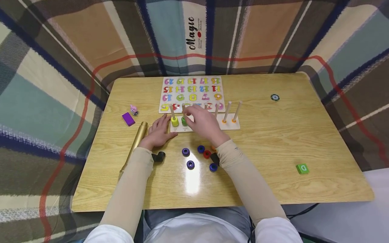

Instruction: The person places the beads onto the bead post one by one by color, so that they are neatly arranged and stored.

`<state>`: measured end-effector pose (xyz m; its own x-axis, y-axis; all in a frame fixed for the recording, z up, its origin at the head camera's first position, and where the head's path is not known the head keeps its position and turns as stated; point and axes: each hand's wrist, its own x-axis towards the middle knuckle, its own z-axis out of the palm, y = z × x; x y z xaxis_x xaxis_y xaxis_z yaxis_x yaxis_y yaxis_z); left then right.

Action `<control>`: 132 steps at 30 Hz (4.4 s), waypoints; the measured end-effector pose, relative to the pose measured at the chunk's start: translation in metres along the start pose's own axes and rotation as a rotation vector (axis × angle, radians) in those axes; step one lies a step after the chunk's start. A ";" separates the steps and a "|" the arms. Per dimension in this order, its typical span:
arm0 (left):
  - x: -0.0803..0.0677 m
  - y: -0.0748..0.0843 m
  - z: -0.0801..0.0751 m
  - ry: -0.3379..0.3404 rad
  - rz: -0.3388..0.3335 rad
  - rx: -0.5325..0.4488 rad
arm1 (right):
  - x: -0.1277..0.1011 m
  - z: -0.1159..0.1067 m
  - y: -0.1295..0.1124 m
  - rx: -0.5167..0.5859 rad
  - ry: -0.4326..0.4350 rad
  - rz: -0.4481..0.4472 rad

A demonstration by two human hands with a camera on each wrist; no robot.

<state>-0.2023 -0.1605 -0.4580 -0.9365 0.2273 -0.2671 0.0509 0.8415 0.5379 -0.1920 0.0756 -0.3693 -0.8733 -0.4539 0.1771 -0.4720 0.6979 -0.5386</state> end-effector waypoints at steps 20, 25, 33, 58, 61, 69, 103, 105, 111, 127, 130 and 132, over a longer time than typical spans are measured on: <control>0.001 0.001 0.003 -0.010 -0.007 0.007 | -0.036 0.040 0.030 -0.039 -0.302 -0.105; 0.001 0.003 0.001 -0.009 -0.012 0.009 | -0.026 0.007 0.033 0.139 -0.031 0.061; 0.000 0.000 0.000 -0.004 -0.009 0.002 | 0.003 -0.021 0.023 0.151 0.248 0.089; 0.000 0.000 0.001 -0.008 -0.012 -0.004 | 0.000 -0.023 0.016 0.044 0.171 0.089; 0.001 0.001 0.003 -0.010 -0.012 -0.006 | -0.013 -0.018 0.019 0.020 0.077 0.081; 0.000 0.003 0.000 -0.012 -0.012 0.008 | -0.058 0.025 0.030 -0.118 -0.322 -0.237; 0.001 0.002 0.003 -0.019 -0.007 -0.009 | 0.006 -0.003 0.023 0.091 0.333 0.110; 0.001 0.002 0.003 -0.020 -0.006 -0.007 | 0.008 -0.003 0.021 0.067 0.336 0.125; 0.001 0.003 0.000 -0.019 -0.018 -0.002 | 0.010 -0.003 0.018 0.026 0.327 0.138; 0.000 0.002 -0.001 -0.015 -0.015 0.004 | -0.039 -0.009 0.056 0.032 0.085 0.157; -0.001 0.001 -0.004 -0.016 -0.015 0.005 | -0.056 -0.002 0.075 0.002 -0.129 0.165; -0.001 0.002 -0.006 -0.014 -0.012 -0.002 | -0.062 0.004 0.083 -0.005 -0.213 0.156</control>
<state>-0.2032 -0.1621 -0.4525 -0.9321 0.2237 -0.2849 0.0385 0.8434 0.5359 -0.1764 0.1602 -0.4283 -0.8906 -0.4466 -0.0860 -0.3345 0.7713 -0.5415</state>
